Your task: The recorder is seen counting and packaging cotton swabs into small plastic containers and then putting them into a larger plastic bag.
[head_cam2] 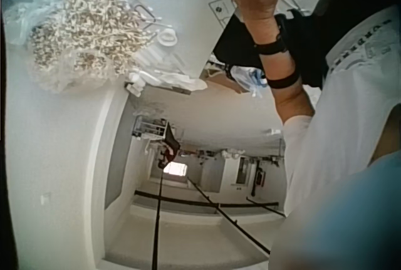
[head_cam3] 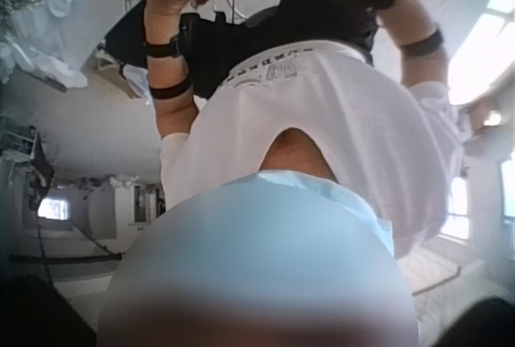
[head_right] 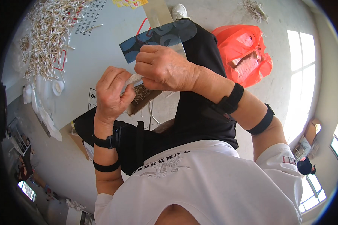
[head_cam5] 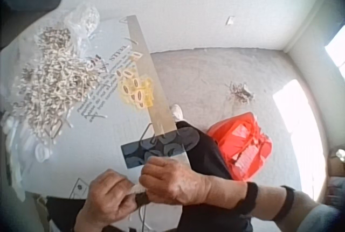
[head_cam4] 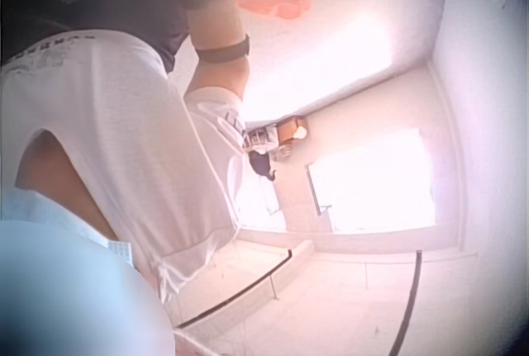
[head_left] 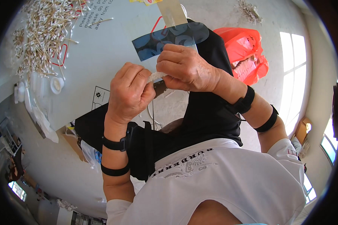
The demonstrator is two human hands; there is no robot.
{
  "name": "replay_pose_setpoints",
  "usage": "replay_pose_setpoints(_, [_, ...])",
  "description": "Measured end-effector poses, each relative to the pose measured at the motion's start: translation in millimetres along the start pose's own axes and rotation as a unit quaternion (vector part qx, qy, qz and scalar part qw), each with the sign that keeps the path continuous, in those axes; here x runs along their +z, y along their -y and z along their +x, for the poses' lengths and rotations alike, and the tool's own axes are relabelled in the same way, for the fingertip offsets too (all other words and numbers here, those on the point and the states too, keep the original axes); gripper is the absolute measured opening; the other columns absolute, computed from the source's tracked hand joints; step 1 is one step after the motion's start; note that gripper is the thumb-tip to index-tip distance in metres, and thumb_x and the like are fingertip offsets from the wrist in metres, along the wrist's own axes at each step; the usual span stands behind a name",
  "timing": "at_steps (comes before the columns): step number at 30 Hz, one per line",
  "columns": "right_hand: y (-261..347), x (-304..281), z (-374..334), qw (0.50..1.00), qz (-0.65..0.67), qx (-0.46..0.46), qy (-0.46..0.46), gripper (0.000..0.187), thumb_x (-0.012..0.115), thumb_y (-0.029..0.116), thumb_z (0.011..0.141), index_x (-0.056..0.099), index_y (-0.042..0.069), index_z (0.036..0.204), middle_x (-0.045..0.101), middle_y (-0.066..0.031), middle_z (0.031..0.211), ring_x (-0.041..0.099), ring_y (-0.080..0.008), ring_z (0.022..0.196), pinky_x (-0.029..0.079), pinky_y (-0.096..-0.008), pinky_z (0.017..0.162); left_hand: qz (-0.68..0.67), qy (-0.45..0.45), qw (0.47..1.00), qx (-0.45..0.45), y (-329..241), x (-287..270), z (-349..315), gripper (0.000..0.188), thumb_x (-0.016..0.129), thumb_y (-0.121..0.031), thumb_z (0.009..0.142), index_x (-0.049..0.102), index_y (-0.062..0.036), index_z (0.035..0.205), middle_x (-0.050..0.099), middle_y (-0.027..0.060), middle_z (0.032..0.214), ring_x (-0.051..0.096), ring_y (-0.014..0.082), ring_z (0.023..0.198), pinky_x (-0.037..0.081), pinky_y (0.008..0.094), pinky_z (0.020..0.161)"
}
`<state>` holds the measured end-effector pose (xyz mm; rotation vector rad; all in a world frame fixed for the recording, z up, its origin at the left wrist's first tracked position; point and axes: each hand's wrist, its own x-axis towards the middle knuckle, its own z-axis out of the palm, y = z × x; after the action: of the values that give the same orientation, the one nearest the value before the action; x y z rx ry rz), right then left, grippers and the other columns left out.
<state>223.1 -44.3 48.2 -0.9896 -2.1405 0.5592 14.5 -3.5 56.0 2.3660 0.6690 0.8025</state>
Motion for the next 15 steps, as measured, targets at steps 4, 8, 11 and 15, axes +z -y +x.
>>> replay_pose_setpoints(4, [0.2, -0.7, 1.7, 1.0, 0.002, -0.001, 0.015, 0.021, 0.068, 0.001, 0.069, 0.057, 0.0, 0.087, 0.056, -0.0112, 0.084, 0.055, -0.0307, 0.077, 0.049, -0.0378, 0.067, 0.017, 0.01, 1.0, 0.012, -0.5, -1.6, -0.5, 0.025, 0.066, 0.009, 0.061, 0.06, 0.0014, 0.083, 0.057, 0.0101, 0.081, 0.058, 0.0279, 0.073, 0.05, 0.0358, 0.061])
replay_pose_setpoints(8, [-0.7, -3.0, 0.4, 1.0, 0.014, 0.002, 0.005, 0.019, 0.068, -0.001, 0.072, 0.057, -0.001, 0.087, 0.057, -0.0111, 0.085, 0.055, -0.0305, 0.077, 0.049, -0.0377, 0.067, 0.006, 0.014, 1.0, -0.002, 1.4, -3.0, -3.0, 0.022, 0.07, 0.007, 0.063, 0.06, 0.0017, 0.082, 0.056, 0.0099, 0.081, 0.057, 0.0277, 0.074, 0.05, 0.0356, 0.062])
replay_pose_setpoints(11, [-2.2, -5.6, -1.5, 1.0, 0.021, 0.007, 0.011, 0.018, 0.069, 0.0, 0.073, 0.058, -0.001, 0.088, 0.058, -0.0112, 0.085, 0.055, -0.0304, 0.078, 0.049, -0.0378, 0.068, 0.026, 0.045, 0.998, 0.021, 0.1, -9.3, -0.6, 0.022, 0.072, 0.006, 0.064, 0.061, 0.0019, 0.083, 0.056, 0.0101, 0.082, 0.057, 0.0277, 0.075, 0.05, 0.0351, 0.064])
replay_pose_setpoints(15, [1.9, -4.0, -2.8, 0.999, 0.025, 0.013, 0.028, 0.019, 0.07, 0.001, 0.074, 0.058, -0.001, 0.089, 0.059, -0.0117, 0.088, 0.057, -0.0308, 0.081, 0.05, -0.0387, 0.069, 0.027, 0.056, 0.998, 0.023, -3.5, -10.7, -2.9, 0.024, 0.072, 0.006, 0.064, 0.061, 0.0022, 0.084, 0.057, 0.0099, 0.083, 0.057, 0.0278, 0.076, 0.05, 0.0351, 0.065])
